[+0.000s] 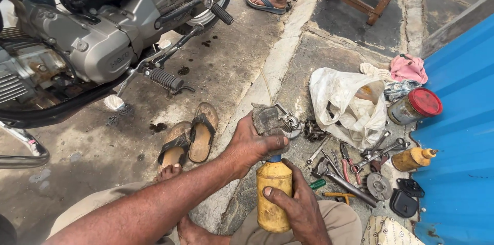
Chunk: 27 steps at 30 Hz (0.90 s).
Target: The recorder is cleaning and inspecting a motorcycle piston and connecting rod as part of an engine repair.
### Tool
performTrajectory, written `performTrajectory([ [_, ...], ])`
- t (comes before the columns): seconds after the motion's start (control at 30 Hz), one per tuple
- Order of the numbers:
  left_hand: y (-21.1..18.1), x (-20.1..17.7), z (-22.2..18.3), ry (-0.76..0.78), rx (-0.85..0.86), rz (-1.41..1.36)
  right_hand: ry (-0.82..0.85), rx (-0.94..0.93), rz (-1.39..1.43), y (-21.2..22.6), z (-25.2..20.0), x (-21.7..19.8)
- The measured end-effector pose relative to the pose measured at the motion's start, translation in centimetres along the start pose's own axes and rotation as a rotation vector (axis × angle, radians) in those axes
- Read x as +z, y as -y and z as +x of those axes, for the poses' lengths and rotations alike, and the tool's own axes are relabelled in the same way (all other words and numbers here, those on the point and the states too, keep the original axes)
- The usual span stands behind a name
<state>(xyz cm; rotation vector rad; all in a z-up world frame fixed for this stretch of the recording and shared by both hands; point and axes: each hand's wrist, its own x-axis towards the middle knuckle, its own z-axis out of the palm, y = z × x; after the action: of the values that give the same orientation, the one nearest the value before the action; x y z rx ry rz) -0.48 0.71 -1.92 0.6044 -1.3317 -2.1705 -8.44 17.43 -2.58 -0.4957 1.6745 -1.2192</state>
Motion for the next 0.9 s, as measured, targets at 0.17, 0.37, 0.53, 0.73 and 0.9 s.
performTrajectory([
  [0.17, -0.4, 0.4, 2.4, -0.194, 0.102, 0.094, 0.023, -0.033, -0.044, -1.2, -0.4, 0.7],
  [0.37, -6.8, -3.1, 7.0, -0.502, 0.266, 0.039, 0.098, -0.124, -0.101, -5.8, -1.3, -1.2],
  [0.53, -10.0, -6.6, 5.9, -0.655, 0.343, -0.016, 0.137, -0.091, 0.091, -10.1, -2.1, -6.5],
  [0.73, 4.2, -0.4, 0.7, 0.197, -0.316, 0.964, -0.319, -0.194, 0.000, -4.9, -6.6, -12.8],
  [0.9, 17.3, 2.4, 1.6, 0.413, -0.446, 1.272, -0.594, -0.181, -0.813, -3.9, -7.3, -16.2],
])
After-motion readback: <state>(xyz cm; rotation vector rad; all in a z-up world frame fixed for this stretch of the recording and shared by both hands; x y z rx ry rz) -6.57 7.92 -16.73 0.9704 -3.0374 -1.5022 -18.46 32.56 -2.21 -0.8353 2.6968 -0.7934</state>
